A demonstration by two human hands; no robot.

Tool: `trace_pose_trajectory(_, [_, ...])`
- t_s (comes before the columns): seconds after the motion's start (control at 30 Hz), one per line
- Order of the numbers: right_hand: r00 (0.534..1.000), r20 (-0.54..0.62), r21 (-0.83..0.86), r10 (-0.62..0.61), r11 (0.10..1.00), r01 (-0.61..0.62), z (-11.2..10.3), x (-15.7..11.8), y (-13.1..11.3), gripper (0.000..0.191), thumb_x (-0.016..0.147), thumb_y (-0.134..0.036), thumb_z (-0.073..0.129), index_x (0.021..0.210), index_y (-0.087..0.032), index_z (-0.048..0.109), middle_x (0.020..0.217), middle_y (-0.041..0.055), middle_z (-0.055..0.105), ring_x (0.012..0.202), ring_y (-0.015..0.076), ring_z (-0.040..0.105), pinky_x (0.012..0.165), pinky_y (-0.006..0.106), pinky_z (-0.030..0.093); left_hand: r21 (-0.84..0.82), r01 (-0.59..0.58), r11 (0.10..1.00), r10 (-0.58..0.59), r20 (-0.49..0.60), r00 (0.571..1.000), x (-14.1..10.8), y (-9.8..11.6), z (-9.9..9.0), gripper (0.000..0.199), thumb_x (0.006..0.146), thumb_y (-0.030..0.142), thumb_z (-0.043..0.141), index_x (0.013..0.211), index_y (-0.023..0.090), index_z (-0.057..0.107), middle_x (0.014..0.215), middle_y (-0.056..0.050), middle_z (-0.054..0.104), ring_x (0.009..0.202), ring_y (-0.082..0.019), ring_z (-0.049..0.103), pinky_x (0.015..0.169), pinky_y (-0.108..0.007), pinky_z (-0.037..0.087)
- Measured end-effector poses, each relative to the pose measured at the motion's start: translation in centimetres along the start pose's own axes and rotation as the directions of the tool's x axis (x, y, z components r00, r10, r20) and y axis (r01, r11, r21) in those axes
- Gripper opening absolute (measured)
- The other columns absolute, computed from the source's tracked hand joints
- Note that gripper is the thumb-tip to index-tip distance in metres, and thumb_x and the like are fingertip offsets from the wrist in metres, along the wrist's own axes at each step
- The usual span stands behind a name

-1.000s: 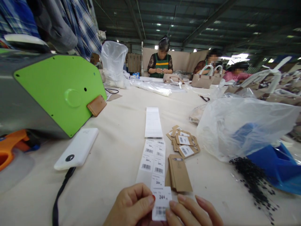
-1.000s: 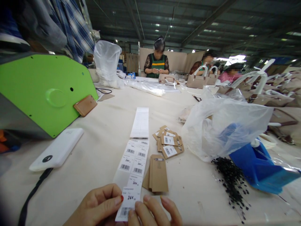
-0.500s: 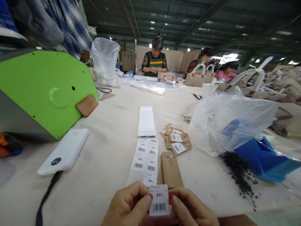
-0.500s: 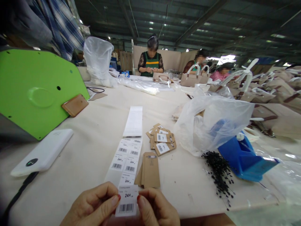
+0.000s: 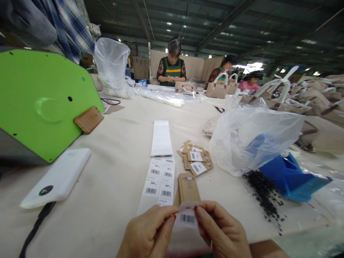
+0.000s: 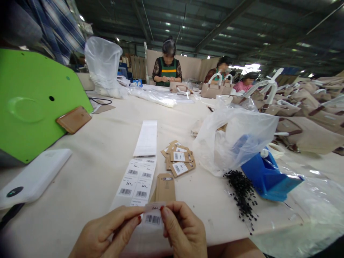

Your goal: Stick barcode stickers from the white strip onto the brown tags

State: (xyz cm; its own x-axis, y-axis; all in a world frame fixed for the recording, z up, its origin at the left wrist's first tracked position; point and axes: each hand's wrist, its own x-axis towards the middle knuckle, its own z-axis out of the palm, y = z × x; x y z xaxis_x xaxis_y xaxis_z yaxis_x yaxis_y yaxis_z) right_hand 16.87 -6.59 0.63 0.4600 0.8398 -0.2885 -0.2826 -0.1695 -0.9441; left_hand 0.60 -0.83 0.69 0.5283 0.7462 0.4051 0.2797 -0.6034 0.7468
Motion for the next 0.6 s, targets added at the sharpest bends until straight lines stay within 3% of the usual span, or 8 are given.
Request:
trace_pose_trajectory(0.13, [0.996,-0.058,-0.060,-0.064,0.996,0.061,-1.6,2.4,-1.1,0.043,0.061,-0.054,0.076,0.070,-0.014,0.064,0.049,-0.0042,0.048,0.046,0.0053,0.037,0.044,0.015,0.025,0.229,-0.178,0.957,0.209,-0.120,0.971,1.9,-0.7,0.6,0.022,0.087,0.011,0.046,0.106,0.016,0.055,0.082,-0.002,0.067,0.070,-0.011,0.065,0.065,-0.017,0.052])
trace_pose_trajectory(0.3, [1.000,-0.028,-0.161,0.001,0.987,-0.005,-2.5,4.5,-1.9,0.043,0.057,-0.053,0.076,0.065,-0.013,0.062,0.049,-0.0045,0.048,0.044,0.0049,0.034,0.042,0.016,0.022,0.340,-0.361,0.868,0.395,-0.033,0.918,4.2,-1.2,1.3,0.019,0.086,0.006,0.043,0.086,0.014,0.060,0.080,-0.006,0.065,0.072,-0.019,0.059,0.062,-0.030,0.053])
trace_pose_trajectory(0.43, [0.998,-0.002,-0.182,0.064,0.981,-0.064,-1.8,5.0,-2.5,0.042,0.054,-0.052,0.076,0.061,-0.013,0.062,0.046,-0.0046,0.048,0.043,0.0046,0.034,0.041,0.017,0.021,0.313,-0.441,0.841,0.454,0.034,0.890,4.8,-1.7,1.7,0.023,0.088,0.007,0.040,0.082,0.013,0.062,0.079,-0.006,0.066,0.075,-0.021,0.056,0.064,-0.033,0.052])
trace_pose_trajectory(0.6, [0.996,0.038,-0.151,0.082,0.986,-0.075,-1.6,5.3,-2.0,0.039,0.055,-0.047,0.078,0.061,-0.012,0.063,0.049,-0.0037,0.051,0.044,0.0039,0.036,0.042,0.016,0.024,0.293,-0.445,0.846,0.444,0.073,0.893,4.7,-2.3,1.8,0.021,0.087,0.009,0.044,0.089,0.013,0.064,0.087,-0.005,0.068,0.080,-0.021,0.055,0.069,-0.034,0.050])
